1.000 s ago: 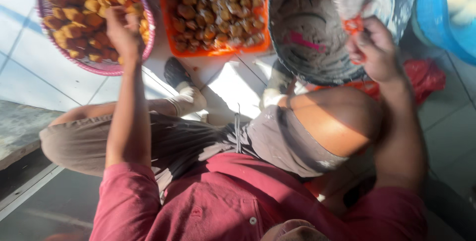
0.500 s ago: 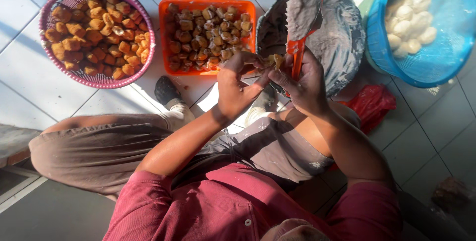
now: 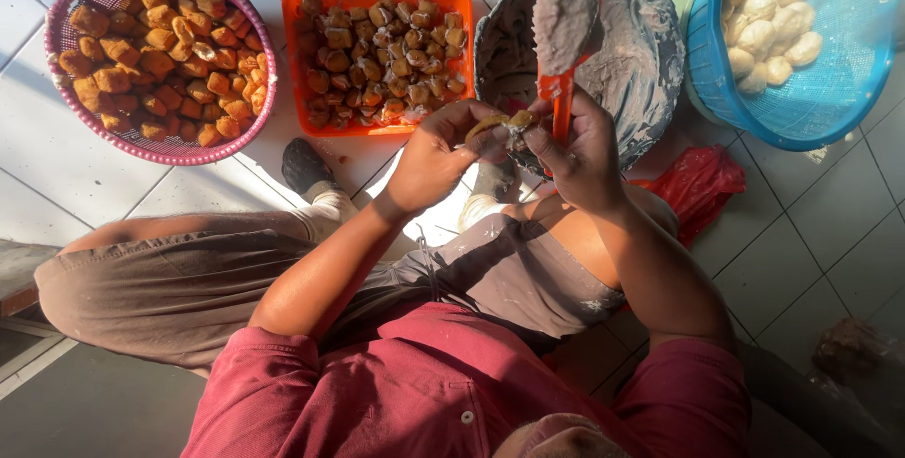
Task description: The person sits on the floor and repeatedly picks up small brown fruit pieces from a pink basket. Using an orange spatula, they scoop a paste from a metal bowl and stuff it into each fruit piece before placing it into an orange tray.
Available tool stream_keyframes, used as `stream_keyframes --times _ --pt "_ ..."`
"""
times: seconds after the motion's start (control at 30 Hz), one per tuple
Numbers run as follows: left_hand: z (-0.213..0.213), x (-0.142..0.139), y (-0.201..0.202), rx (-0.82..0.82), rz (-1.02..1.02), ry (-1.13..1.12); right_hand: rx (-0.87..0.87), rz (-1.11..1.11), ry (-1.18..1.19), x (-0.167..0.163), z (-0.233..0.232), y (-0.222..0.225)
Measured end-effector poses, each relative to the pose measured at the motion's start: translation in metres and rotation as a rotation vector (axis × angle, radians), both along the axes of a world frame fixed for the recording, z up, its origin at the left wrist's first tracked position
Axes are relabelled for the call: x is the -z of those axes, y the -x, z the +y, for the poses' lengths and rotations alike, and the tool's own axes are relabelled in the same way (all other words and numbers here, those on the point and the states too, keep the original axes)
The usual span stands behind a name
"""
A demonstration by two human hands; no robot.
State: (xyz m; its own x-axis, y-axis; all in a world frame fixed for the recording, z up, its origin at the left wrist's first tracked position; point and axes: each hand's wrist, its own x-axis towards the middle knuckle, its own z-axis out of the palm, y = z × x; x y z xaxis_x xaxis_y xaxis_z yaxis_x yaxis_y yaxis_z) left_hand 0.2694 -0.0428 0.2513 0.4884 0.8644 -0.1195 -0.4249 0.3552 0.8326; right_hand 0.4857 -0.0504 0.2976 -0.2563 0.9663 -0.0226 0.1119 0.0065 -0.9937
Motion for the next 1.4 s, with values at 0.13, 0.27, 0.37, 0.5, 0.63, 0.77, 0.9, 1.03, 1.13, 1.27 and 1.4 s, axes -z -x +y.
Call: stream_keyframes --times 0.13,0.27,0.37,0.5,0.63,0.77,0.9,1.03,1.13,1.27,1.4 --pt "0.012 0.009 -0.006 -0.260 -0.096 0.123 0.010 -0.139 -0.064 -0.003 -0.001 -0.001" --pt "0.028 0.011 -0.004 -0.484 -0.134 0.238 -0.047 0.014 0.265 -0.006 -0.006 0.004" --pt "0.031 0.004 -0.008 -0.527 -0.188 0.174 -0.011 -0.027 0.315 -0.005 -0.009 0.012" --pt "0.020 -0.014 -0.013 -0.549 0.030 -0.038 -0.010 -0.123 0.122 -0.007 -0.003 0.019" --pt "0.004 -0.033 -0.006 -0.447 0.269 -0.204 -0.042 -0.343 -0.235 -0.017 0.006 0.018" --pt "-0.003 -0.041 0.007 -0.309 0.244 -0.222 -0.020 -0.568 -0.357 -0.025 0.013 0.016" --pt "0.001 -0.032 0.015 -0.178 -0.272 -0.173 0.016 -0.751 -0.446 -0.030 0.012 0.010" --pt "0.014 -0.016 0.014 -0.206 -0.147 -0.149 0.050 -0.789 -0.563 -0.029 0.010 0.007" --pt "0.017 -0.008 0.014 -0.280 -0.073 -0.190 0.069 -0.854 -0.636 -0.029 0.003 0.005" --pt "0.018 -0.007 0.011 -0.386 -0.110 -0.224 0.040 -0.921 -0.759 -0.029 0.002 0.002" --pt "0.021 -0.007 0.014 -0.442 -0.209 -0.184 0.006 -0.890 -0.661 -0.029 0.004 -0.001"
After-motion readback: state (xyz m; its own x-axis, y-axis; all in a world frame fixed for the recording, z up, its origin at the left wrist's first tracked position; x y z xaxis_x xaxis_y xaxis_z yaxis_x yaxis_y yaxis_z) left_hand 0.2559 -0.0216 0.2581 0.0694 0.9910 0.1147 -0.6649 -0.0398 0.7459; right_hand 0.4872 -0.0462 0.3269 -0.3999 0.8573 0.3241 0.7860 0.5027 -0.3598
